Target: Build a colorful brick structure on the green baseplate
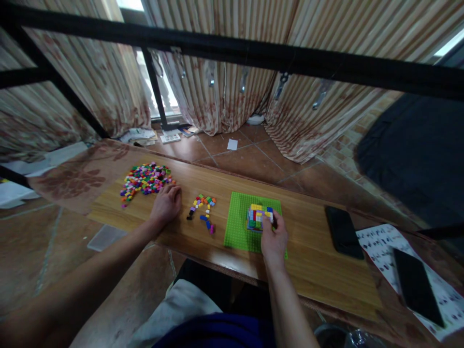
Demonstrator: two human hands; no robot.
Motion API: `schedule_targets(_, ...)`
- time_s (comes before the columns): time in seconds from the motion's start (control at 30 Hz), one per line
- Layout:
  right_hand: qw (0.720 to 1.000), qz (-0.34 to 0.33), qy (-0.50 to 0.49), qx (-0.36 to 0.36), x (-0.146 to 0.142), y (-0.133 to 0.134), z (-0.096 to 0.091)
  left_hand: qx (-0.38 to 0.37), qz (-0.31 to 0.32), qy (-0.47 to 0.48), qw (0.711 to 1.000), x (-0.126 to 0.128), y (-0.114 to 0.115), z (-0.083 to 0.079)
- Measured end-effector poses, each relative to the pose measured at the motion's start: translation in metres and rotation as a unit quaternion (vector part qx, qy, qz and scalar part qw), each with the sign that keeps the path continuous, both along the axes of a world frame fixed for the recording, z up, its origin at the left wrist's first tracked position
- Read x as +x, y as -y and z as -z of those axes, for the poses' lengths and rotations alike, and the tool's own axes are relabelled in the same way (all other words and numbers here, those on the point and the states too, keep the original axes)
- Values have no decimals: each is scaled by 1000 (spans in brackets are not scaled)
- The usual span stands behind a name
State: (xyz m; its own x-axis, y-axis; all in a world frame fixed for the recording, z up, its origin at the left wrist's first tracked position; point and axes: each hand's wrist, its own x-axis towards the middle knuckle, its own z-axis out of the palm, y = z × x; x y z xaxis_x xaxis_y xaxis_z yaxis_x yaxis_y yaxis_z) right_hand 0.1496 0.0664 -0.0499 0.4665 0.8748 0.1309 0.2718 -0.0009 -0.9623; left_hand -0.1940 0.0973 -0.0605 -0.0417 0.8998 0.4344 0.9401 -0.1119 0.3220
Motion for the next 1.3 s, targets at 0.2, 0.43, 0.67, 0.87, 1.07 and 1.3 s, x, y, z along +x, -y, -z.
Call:
schedule_targets(0.2,1000,3,-11,6,0,0,1,6,0,-9,1000,0,0,-1)
schedule_targets(0.43,1000,3,-9,4,-2,2,-4,4,1,-7,1000,0,0,0)
schedule_targets(0.67,999,-5,-37,-4,-1,0,-4,7,1,-4,1000,-1,-1,1)
schedule_targets(0.87,996,-10,86,-2,3,5,-20,4,3,-2,1000,-1,0,0)
schedule_targets(1.07,955,-61,268,113,-32,22,-64,0,4,3,1000,0,1,-1)
schedule_targets(1.3,937,-232,251,77,-90,15,-44,0,4,10,1000,1,0,-1)
